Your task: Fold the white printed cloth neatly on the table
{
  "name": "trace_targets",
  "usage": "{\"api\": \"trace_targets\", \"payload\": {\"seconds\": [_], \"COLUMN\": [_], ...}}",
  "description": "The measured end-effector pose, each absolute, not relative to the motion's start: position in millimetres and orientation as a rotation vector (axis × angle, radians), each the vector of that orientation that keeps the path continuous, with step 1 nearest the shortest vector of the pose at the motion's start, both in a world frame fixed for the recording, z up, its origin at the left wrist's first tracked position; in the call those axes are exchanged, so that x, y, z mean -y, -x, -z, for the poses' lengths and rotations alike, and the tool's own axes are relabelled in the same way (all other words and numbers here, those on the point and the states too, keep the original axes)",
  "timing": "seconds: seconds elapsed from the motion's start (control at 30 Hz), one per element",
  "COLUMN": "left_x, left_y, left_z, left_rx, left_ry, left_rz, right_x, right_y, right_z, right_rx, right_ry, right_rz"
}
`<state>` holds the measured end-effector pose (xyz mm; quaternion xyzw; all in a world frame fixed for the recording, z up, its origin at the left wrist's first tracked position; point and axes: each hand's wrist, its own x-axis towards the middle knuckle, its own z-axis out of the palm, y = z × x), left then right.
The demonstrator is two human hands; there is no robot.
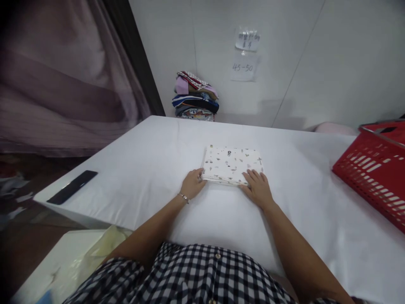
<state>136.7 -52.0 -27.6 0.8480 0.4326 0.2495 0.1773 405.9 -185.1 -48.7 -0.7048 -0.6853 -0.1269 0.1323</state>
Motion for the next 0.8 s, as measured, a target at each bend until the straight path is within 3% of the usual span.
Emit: {"api": "trace_targets", "payload": {"seconds": [0.5,0.8], "left_x": [38.8,31.0], "left_y": [-145.9,-137.9], "left_z": [9.3,30.3], "left_rx": [-1.316,-1.499], "left_ry": [-2.346,-2.236], "left_rz": [-0.862,-0.619], "right_x": [186.2,187.2], "right_y": [-402.4,-405.4], "right_z": [48.8,58.4], "right_rx": [2.036,2.078], "right_ry": [2.002,1.934], "right_rz": [0.353,0.345]}}
